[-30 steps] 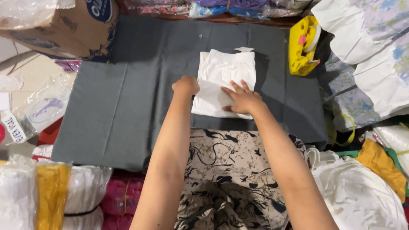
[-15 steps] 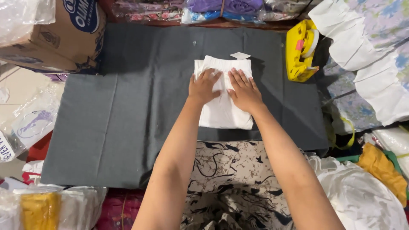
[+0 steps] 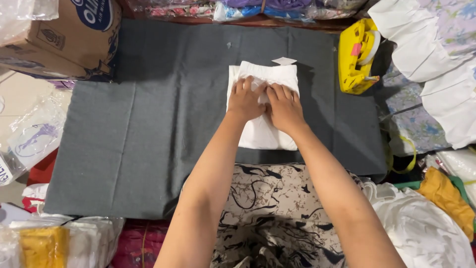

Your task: Folding white garments and placing them into individual plastic packaging bags for storage or shipping.

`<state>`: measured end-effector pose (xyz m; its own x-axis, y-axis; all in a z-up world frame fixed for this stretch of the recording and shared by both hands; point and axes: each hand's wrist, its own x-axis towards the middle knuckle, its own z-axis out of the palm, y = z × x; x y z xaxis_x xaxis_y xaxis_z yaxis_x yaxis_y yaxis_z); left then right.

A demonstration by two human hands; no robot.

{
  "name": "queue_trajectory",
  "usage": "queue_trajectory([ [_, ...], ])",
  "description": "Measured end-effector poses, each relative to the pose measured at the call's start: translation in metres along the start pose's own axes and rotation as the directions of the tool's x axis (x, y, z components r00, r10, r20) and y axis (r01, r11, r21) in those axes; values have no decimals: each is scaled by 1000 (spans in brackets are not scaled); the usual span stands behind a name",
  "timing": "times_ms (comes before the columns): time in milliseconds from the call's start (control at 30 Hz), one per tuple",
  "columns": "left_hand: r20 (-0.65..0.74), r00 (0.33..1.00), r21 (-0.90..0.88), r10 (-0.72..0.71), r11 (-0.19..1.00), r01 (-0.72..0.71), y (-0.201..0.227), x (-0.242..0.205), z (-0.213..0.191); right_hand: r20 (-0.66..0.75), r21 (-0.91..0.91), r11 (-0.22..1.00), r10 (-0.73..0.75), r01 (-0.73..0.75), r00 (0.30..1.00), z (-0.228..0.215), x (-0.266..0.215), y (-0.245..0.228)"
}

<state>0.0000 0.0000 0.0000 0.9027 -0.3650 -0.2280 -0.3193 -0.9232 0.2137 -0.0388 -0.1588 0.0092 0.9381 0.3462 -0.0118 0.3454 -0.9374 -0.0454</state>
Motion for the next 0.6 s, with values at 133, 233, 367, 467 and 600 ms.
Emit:
queue_trajectory([
  [133,13,998,26,-61,998,60,11,-4,-4,-20,42,999,-1,2,1000,15,9,23],
  [233,34,998,81,-44,996,41,26,-5,-8,-244,290,956,43,31,969,-2,14,33],
  [367,6,997,170,75,983,-75,50,-7,-19,-305,744,653,519,-141,799,6,33,58],
  [467,13,998,141,64,988,-65,53,-2,-9,-114,804,505,649,-314,752,34,55,94],
  [600,9,999,133,51,990,-52,48,-4,-13,38,816,430,626,-385,779,21,73,89],
])
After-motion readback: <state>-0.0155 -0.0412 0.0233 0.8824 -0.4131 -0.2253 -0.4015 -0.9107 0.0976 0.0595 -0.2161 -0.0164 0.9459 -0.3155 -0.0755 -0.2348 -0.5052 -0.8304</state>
